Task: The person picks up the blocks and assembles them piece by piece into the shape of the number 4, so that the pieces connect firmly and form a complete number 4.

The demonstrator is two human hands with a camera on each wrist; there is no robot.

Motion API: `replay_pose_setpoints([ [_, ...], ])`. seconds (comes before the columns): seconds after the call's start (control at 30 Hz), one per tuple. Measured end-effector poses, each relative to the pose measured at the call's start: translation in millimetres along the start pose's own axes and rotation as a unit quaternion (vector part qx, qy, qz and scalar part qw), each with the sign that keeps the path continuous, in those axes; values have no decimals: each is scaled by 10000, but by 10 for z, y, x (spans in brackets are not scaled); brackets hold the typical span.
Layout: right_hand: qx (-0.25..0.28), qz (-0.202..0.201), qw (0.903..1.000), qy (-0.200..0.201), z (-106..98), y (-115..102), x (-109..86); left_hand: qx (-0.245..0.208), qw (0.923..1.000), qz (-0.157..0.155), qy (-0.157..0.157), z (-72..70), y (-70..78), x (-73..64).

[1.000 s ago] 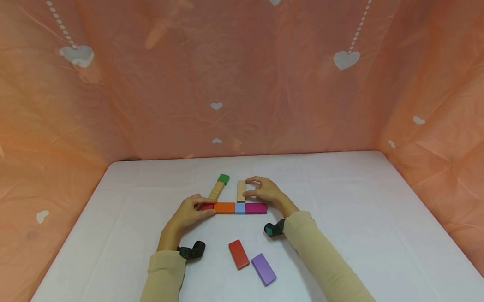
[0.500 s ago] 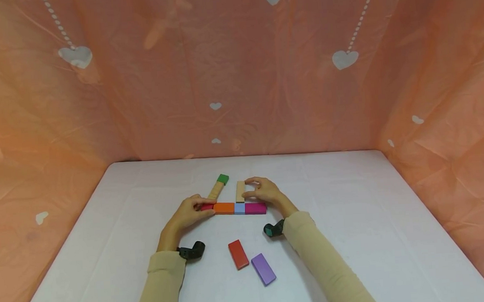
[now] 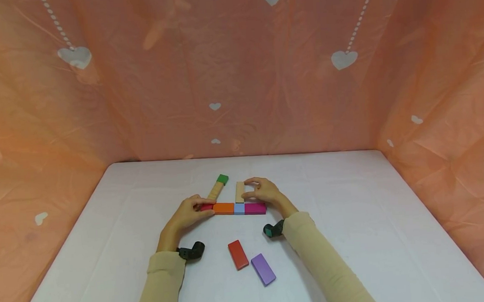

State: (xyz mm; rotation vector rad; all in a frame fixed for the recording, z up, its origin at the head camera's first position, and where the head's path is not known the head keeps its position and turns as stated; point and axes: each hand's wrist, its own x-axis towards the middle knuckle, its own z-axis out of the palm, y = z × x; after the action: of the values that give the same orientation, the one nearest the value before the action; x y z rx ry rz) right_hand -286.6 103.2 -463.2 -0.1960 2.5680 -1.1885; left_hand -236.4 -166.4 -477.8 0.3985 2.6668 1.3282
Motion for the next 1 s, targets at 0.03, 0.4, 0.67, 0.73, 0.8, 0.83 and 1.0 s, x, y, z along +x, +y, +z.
replay_pose_setpoints([
  [0.03,13,0,10000,-4,-1,-2,-1,2,10000,-2,5,1,0,0],
  [0.4,68,85,9999,-1,-1,-6,2,-3,10000,22,13,1,-1,0],
  [0.67,42,78,10000,2,6,-4,-4,0,10000,52,9,1,4,-7],
  [0.73,37,73,10000,2,5,-6,-8,0,10000,62,9,0,1,-8],
  [0.8,47,75,10000,-3,3,-6,-10,9,10000,76,7,-1,-3,-8],
  [0.83,57,77,10000,-9,2,-5,-12,4,10000,84,9,-1,-6,-7],
  [1.0,89,72,9999,-9,1,-2,-9,-1,9999,128,6,0,-15,-2],
])
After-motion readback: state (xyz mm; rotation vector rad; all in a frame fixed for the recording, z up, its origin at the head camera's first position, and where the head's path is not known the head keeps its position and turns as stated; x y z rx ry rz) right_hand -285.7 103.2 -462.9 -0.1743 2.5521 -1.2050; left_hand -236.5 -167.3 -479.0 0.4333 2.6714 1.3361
